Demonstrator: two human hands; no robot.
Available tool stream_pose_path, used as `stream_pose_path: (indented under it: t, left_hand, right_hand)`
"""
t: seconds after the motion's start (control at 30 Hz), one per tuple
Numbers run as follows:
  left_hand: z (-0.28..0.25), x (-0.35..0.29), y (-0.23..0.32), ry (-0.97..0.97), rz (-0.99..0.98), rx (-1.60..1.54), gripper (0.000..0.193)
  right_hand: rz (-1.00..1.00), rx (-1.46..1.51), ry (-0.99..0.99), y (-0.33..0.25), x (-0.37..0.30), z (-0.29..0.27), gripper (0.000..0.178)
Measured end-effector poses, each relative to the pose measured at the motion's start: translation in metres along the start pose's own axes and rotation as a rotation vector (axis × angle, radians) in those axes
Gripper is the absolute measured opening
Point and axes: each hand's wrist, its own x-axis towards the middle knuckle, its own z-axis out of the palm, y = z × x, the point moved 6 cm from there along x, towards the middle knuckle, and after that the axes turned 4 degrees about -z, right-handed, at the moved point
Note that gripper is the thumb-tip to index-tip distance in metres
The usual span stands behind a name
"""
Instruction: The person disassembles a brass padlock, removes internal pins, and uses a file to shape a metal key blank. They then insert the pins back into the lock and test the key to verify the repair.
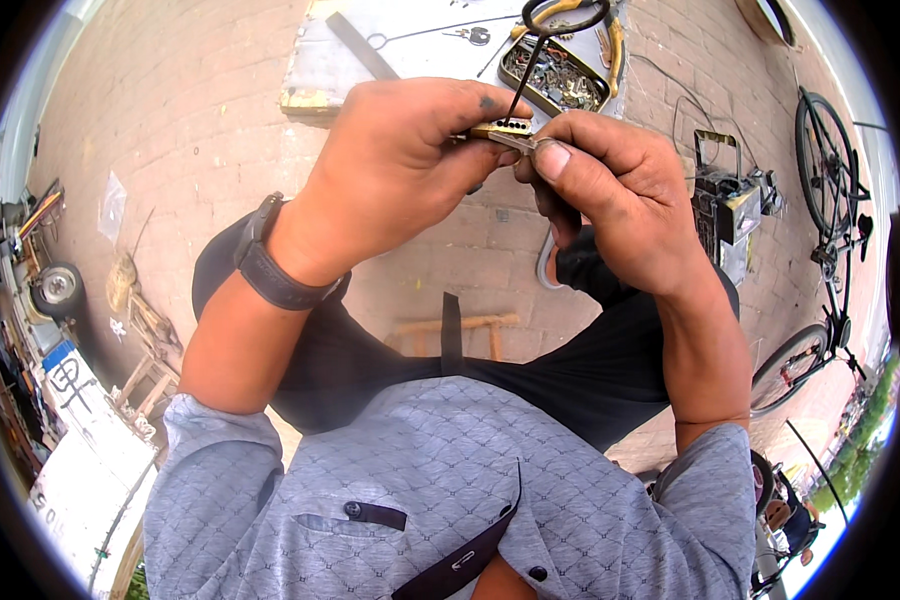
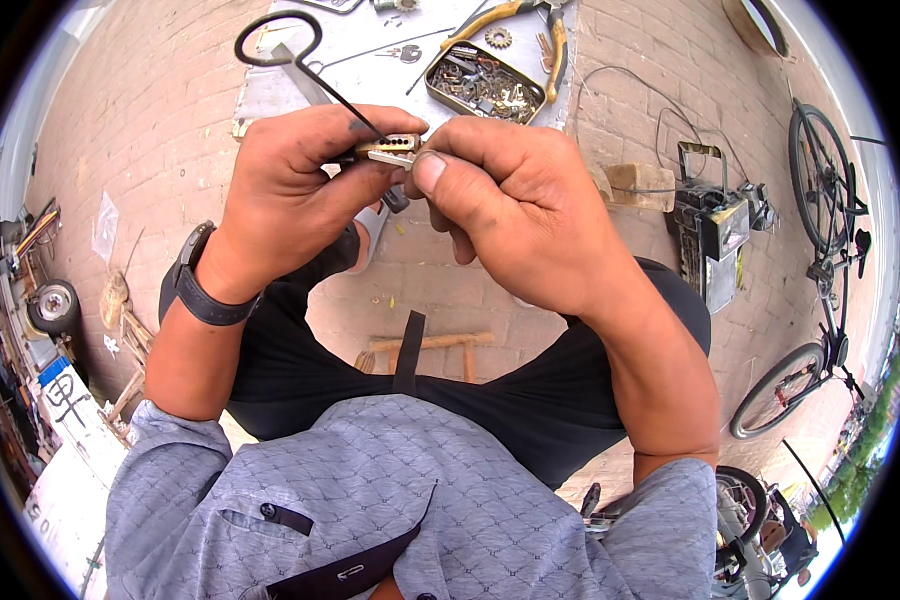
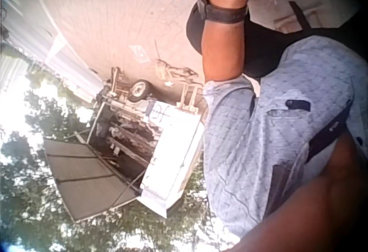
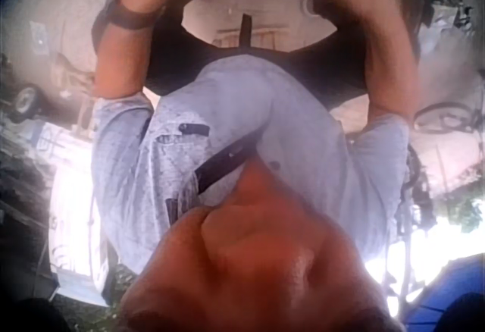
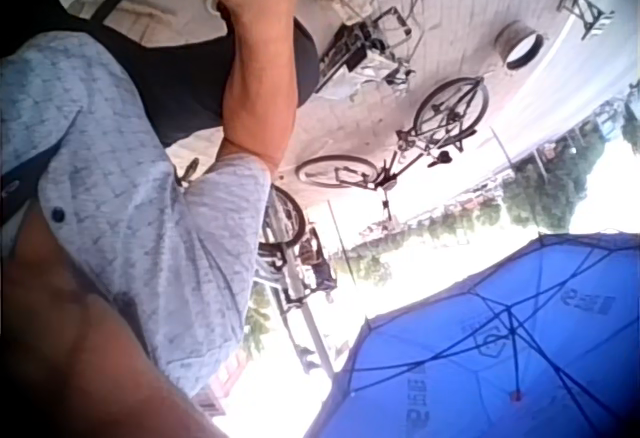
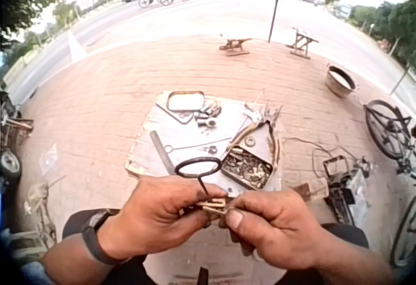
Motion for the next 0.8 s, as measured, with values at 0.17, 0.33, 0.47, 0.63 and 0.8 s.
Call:
stream_pose_path:
  t: [0.17, 0.33, 0.47, 0.63, 0.8]
  left_hand:
    - [0.0005, 0.0008, -0.0003, 0.010, 0.005, 0.019, 0.034]
    - [0.0020, 0.0003, -0.0028, 0.032, 0.044, 0.060, 0.033]
    - [0.0028, 0.0012, 0.0000, 0.013, 0.029, 0.066, 0.033]
    - [0.0043, 0.0011, -0.0019, 0.013, 0.041, 0.063, 0.033]
    - [0.0046, 0.0010, -0.0019, 0.028, 0.058, 0.078, 0.033]
  right_hand:
    - [0.067, 0.104, 0.016, 0.0065, 0.0016, -0.0019, 0.023]
    - [0.073, 0.071, 0.019, 0.0066, 0.0029, -0.0036, 0.023]
    - [0.072, 0.055, 0.019, 0.0083, 0.0026, -0.0049, 0.023]
    - [0.068, 0.048, 0.010, 0.0074, 0.0022, -0.0055, 0.023]
    - [0.068, 0.071, 0.015, 0.0074, 0.0021, -0.0051, 0.023]
